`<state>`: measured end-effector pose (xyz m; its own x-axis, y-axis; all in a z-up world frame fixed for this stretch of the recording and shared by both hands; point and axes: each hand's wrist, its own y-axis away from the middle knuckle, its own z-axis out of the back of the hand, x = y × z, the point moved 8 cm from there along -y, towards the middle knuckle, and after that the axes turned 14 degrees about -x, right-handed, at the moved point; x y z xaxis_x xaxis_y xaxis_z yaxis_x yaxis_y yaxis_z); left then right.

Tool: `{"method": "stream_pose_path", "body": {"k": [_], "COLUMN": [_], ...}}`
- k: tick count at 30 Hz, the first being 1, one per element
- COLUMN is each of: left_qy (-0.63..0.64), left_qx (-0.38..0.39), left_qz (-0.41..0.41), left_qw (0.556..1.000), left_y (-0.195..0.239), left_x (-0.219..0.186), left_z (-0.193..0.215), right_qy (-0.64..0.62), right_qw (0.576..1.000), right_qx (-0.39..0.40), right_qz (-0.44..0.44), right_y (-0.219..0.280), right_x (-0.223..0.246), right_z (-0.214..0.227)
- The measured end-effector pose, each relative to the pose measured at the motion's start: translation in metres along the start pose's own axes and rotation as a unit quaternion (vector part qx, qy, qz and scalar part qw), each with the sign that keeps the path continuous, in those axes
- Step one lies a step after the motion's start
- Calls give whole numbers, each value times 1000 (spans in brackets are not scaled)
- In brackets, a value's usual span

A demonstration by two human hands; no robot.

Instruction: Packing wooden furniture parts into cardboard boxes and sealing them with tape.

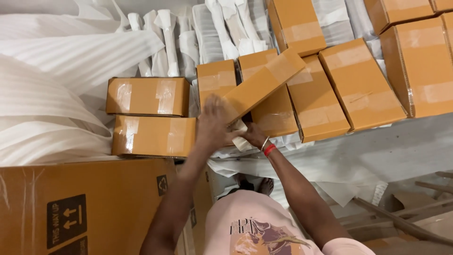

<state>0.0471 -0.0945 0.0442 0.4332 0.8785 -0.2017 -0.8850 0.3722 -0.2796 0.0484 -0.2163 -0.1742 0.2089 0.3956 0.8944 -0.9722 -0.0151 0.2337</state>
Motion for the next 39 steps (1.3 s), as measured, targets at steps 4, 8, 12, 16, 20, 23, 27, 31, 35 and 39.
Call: {"method": "stream_pose_path", "body": {"k": [4,8,12,16,20,23,27,31,35,39], "left_qy": [227,280,258,96,-6,-3,-91,-126,-148,-61], "left_qx": [87,175,216,231,178,227,221,195,175,46], "left_qz": [-94,-100,-175,-224,-279,-221,-227,-254,-242,-328], "left_qw": [965,939,925,942,943,949,944,939,943,942], "left_y": [9,-17,-15,-1,-6,-3,4,21,42,19], "left_x": [-49,-28,-25,-35,-30,-32,-9,6,13,-18], "left_z": [-54,-102,-110,-125,-146,-135,-171,-226,-226,-131], "right_qy": [-280,-5,-306,-26,-42,-322,294,65,-5,-339], "right_qw": [926,979,937,990,998,934,946,993,999,934], "right_qx": [30,-84,1,-106,-19,67,-13,39,37,-61], "right_qz": [253,186,167,85,-47,-140,137,90,18,-98], "right_y": [-17,-26,41,31,15,25,90,141,149,136], "right_x": [-59,-146,-19,-23,-99,-100,11,74,3,-11], "right_z": [-32,-49,1,18,-17,-37,-12,14,14,15]}}
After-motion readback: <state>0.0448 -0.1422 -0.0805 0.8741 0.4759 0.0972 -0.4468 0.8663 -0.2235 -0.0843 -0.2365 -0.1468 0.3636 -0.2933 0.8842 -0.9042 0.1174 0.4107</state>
